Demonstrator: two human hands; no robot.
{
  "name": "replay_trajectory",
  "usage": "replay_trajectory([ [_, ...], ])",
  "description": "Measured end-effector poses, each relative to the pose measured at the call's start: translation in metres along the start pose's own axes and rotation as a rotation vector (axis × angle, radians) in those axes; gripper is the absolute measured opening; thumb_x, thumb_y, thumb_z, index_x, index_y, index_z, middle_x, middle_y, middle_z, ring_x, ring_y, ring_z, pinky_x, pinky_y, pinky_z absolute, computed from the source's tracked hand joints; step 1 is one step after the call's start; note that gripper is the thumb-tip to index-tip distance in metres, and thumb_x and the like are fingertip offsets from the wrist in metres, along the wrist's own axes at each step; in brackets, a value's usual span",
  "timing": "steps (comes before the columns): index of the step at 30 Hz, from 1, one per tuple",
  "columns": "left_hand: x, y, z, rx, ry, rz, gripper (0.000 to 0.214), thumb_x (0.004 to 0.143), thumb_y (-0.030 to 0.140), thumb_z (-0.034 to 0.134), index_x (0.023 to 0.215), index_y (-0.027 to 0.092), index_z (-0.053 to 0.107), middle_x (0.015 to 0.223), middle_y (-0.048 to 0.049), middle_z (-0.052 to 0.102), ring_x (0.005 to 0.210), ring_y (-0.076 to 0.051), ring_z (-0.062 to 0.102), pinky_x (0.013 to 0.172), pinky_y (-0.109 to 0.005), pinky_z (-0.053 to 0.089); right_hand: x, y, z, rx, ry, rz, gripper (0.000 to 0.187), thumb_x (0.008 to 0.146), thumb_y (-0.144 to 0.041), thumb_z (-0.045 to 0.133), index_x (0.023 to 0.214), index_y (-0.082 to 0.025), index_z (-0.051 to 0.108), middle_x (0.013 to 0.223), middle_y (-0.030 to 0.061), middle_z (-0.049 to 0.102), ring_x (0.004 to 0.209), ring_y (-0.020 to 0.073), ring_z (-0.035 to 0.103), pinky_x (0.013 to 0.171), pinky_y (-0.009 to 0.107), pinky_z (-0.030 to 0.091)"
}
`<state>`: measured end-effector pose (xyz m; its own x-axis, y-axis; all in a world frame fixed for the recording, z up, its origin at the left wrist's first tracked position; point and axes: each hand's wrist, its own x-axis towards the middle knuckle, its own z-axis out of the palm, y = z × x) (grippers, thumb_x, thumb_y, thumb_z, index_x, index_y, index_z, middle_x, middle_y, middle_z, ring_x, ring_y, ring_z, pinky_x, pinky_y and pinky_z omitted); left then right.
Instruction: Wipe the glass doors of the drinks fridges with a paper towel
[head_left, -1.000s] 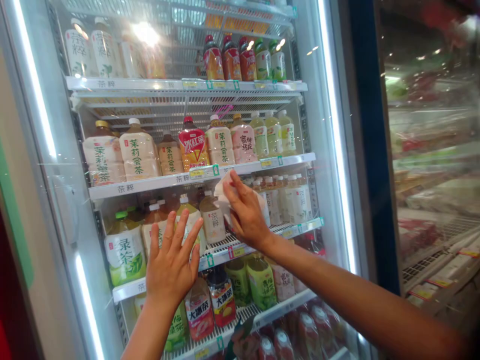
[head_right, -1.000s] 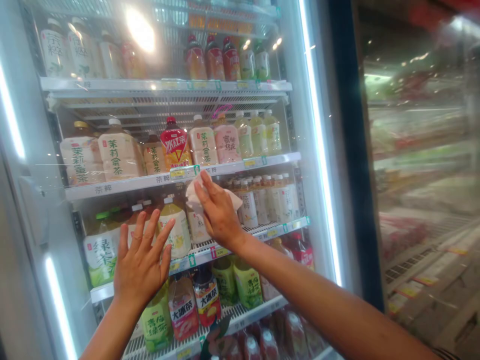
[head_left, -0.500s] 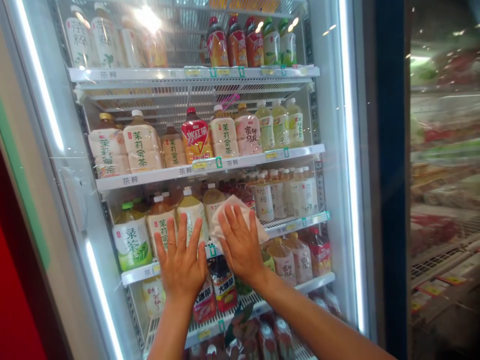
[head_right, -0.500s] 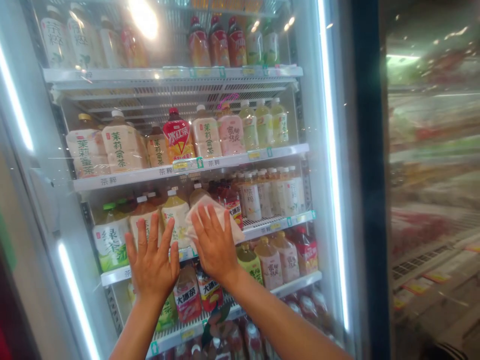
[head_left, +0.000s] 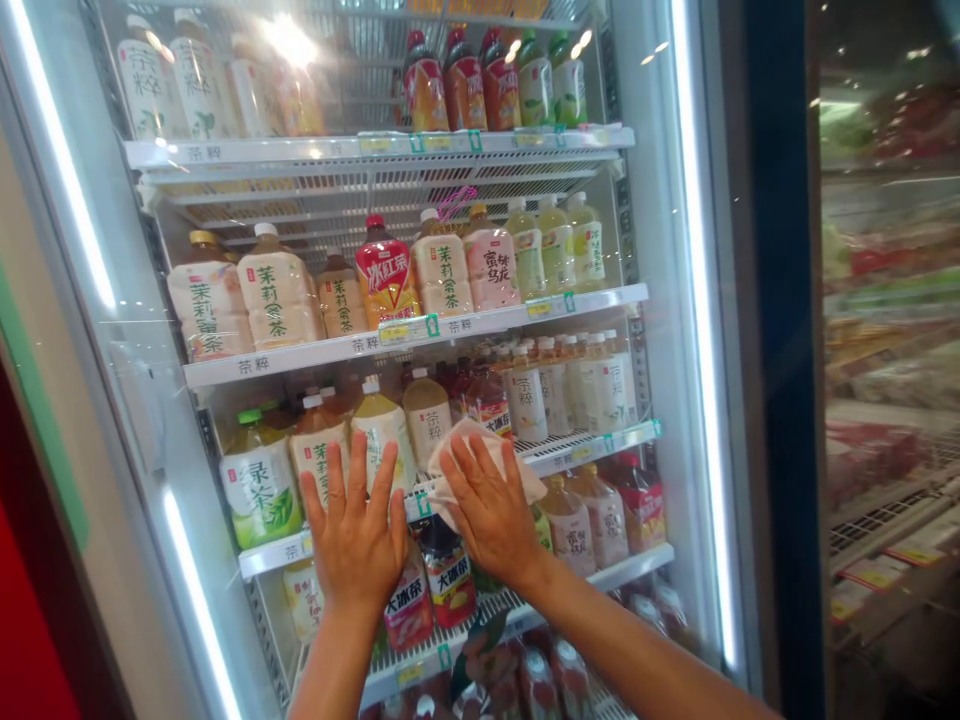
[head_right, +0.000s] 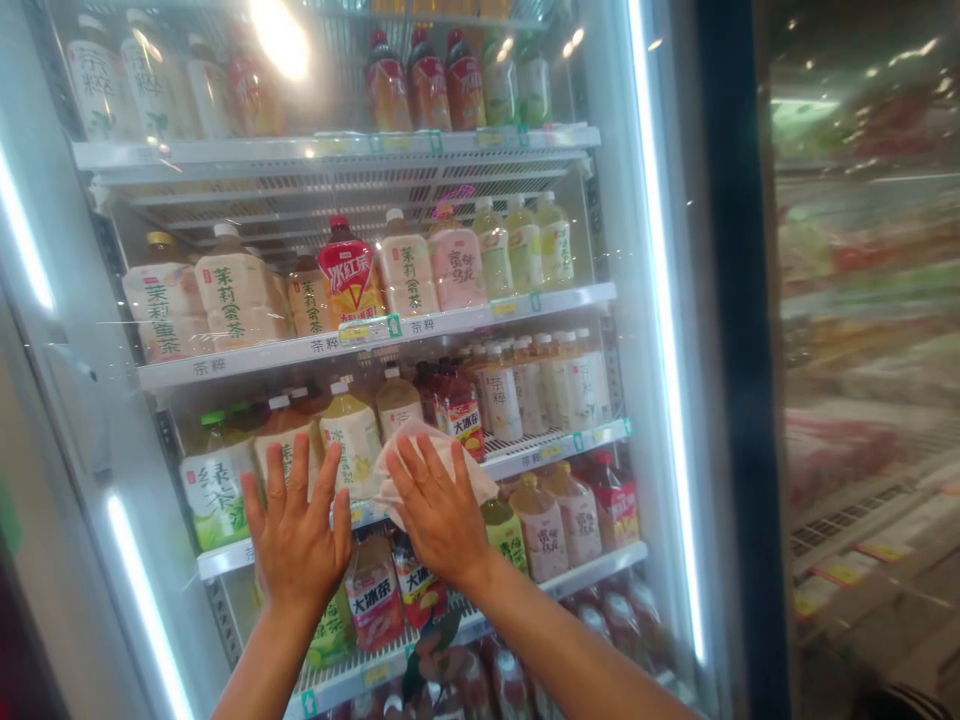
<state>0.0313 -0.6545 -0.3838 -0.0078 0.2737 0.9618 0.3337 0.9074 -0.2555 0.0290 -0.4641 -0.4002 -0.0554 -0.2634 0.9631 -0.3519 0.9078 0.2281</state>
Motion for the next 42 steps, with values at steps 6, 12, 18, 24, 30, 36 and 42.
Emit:
replay_trajectory([
  [6, 0.0, 0.002, -0.001, 0.005, 0.005, -0.016, 0.071, 0.093, 0.024, 0.061, 0.158, 0.027, 0.031, 0.17, -0.0046, 0.019, 0.159, -0.027, 0.01, 0.131, -0.052, 0.003, 0.03, 0.026, -0.005, -0.032, 0.072, 0.149, 0.072, 0.105, -0.022, 0.039, 0.164, -0.022, -0.002, 0.17, 0.0094, 0.018, 0.159, 0.0242, 0.008, 0.129, 0.06, 0.009],
  [12, 0.0, 0.002, 0.0, -0.01, -0.022, -0.034, 0.072, 0.093, 0.025, 0.059, 0.158, 0.03, 0.029, 0.169, -0.0046, 0.019, 0.159, -0.027, 0.011, 0.13, -0.056, 0.006, 0.006, 0.038, -0.01, -0.013, -0.013, 0.049, 0.072, 0.105, -0.023, 0.039, 0.164, -0.02, -0.002, 0.168, 0.0087, 0.024, 0.159, 0.0237, 0.01, 0.13, 0.06, 0.007],
  [18, -0.002, -0.003, 0.0, -0.001, -0.03, -0.031, 0.073, 0.093, 0.025, 0.057, 0.159, 0.032, 0.027, 0.169, -0.0055, 0.02, 0.159, -0.029, 0.013, 0.128, -0.064, 0.011, 0.023, 0.092, -0.025, -0.035, 0.077, 0.268, 0.072, 0.106, -0.023, 0.035, 0.164, -0.029, -0.007, 0.172, 0.0041, 0.011, 0.16, 0.0253, 0.007, 0.129, 0.062, 0.01],
  [24, 0.001, 0.0, -0.001, -0.032, -0.026, -0.052, 0.074, 0.093, 0.027, 0.057, 0.159, 0.035, 0.025, 0.17, -0.0046, 0.019, 0.158, -0.031, 0.013, 0.128, -0.064, 0.008, -0.018, 0.097, -0.027, -0.065, -0.02, 0.176, 0.071, 0.106, -0.025, 0.035, 0.164, -0.025, -0.006, 0.172, 0.005, 0.011, 0.16, 0.0235, 0.009, 0.13, 0.06, 0.007],
  [30, 0.004, 0.011, -0.004, -0.068, -0.081, -0.109, 0.071, 0.097, 0.03, 0.052, 0.159, 0.04, 0.019, 0.172, 0.0011, 0.009, 0.159, -0.031, 0.003, 0.127, -0.063, -0.007, 0.001, 0.092, -0.027, -0.123, 0.004, 0.316, 0.075, 0.105, -0.024, 0.034, 0.163, -0.023, -0.014, 0.173, 0.0068, 0.009, 0.16, 0.0256, 0.002, 0.129, 0.061, 0.01],
  [36, 0.042, 0.056, 0.003, -0.131, -0.107, 0.023, 0.071, 0.096, 0.032, 0.056, 0.159, 0.04, 0.023, 0.171, -0.0028, 0.014, 0.159, -0.03, 0.004, 0.127, -0.066, -0.003, -0.01, 0.115, -0.036, -0.082, -0.035, 0.146, 0.073, 0.105, -0.024, 0.035, 0.164, -0.022, -0.009, 0.171, 0.0082, 0.018, 0.16, 0.0238, 0.006, 0.129, 0.06, 0.012],
  [42, 0.088, 0.103, 0.028, -0.146, -0.058, 0.206, 0.071, 0.097, 0.035, 0.054, 0.159, 0.036, 0.021, 0.169, -0.0028, 0.019, 0.159, -0.027, 0.008, 0.129, -0.058, -0.001, 0.004, 0.148, -0.046, -0.108, 0.043, 0.347, 0.071, 0.107, -0.025, 0.03, 0.163, -0.028, -0.013, 0.173, 0.0063, 0.01, 0.16, 0.0263, 0.005, 0.127, 0.064, 0.014],
])
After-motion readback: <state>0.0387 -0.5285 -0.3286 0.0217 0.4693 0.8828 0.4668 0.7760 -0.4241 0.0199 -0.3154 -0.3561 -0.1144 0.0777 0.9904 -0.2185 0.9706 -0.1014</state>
